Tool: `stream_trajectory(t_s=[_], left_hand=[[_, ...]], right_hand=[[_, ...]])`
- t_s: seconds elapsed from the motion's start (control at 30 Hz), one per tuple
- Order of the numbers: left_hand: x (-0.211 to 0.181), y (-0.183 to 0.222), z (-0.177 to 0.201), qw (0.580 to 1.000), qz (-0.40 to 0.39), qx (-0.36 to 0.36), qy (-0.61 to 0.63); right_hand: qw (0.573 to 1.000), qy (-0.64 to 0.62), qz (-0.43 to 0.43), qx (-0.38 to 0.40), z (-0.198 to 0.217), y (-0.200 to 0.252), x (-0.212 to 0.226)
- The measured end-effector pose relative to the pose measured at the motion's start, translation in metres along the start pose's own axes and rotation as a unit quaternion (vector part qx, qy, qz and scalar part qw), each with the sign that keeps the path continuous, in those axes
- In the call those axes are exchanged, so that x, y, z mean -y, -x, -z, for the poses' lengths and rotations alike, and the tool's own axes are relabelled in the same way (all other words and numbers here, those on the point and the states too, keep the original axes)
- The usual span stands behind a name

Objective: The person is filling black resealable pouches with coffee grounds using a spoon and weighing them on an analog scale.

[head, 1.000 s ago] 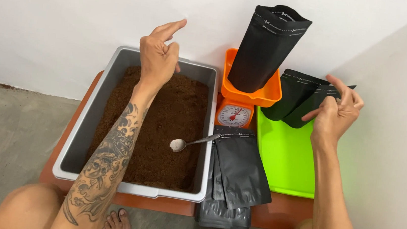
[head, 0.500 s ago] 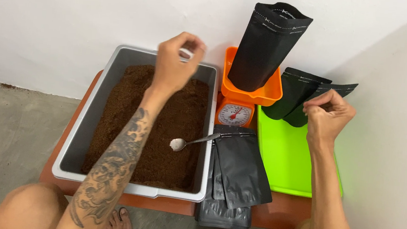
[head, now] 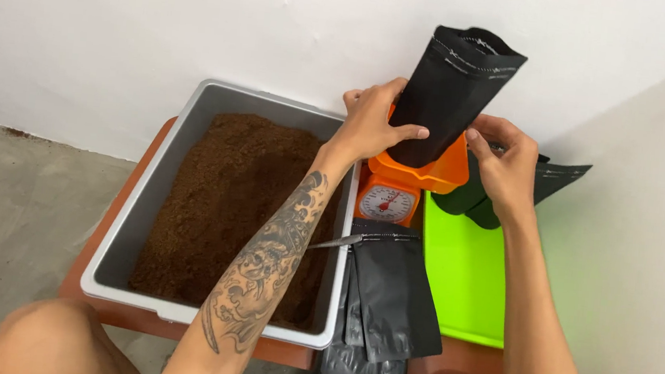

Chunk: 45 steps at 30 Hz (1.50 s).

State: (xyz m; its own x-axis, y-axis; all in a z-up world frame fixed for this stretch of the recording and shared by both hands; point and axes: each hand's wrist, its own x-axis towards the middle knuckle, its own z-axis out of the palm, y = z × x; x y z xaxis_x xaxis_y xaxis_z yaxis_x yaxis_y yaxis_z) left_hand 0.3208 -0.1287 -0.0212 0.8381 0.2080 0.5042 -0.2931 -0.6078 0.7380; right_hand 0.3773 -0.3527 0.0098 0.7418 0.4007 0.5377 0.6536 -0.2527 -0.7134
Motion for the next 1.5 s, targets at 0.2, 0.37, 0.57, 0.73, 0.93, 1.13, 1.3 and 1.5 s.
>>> stream_trajectory(t_s=[0.2, 0.37, 0.57, 0.73, 0.93, 1.13, 1.3, 1.5], left_hand=[[-0.005, 0.003, 0.007, 0.999, -0.018, -0.021, 0.032], [-0.039, 0.011, 0.034, 0.984, -0.058, -0.077, 0.148], [-0.073, 0.053, 0.094, 0.973, -0.113, -0.09, 0.181], [-0.066, 0.127, 0.126, 0.979, -0.077, -0.102, 0.156], [-0.031, 0.206, 0.163, 0.973, 0.058, -0.048, 0.218], [-0.005, 0.224, 0.212, 0.974, 0.111, -0.033, 0.195], [0.014, 0.231, 0.217, 0.974, 0.117, 0.021, 0.195], [0.015, 0.228, 0.226, 0.969, 0.134, 0.083, 0.19]], right_hand=[[0.998, 0.0, 0.037, -0.046, -0.01, -0.019, -0.026], [0.995, 0.008, 0.089, -0.045, -0.001, -0.026, 0.035], [0.996, -0.053, 0.065, -0.008, -0.016, -0.005, 0.13], [0.985, -0.153, 0.063, 0.053, -0.066, 0.036, 0.155], [0.981, 0.068, 0.092, 0.159, -0.085, 0.083, 0.173], [0.928, 0.215, -0.117, 0.281, -0.099, 0.121, 0.13], [0.983, 0.017, -0.022, 0.184, -0.121, 0.145, 0.109], [0.973, 0.041, 0.197, 0.11, -0.117, 0.129, 0.113]])
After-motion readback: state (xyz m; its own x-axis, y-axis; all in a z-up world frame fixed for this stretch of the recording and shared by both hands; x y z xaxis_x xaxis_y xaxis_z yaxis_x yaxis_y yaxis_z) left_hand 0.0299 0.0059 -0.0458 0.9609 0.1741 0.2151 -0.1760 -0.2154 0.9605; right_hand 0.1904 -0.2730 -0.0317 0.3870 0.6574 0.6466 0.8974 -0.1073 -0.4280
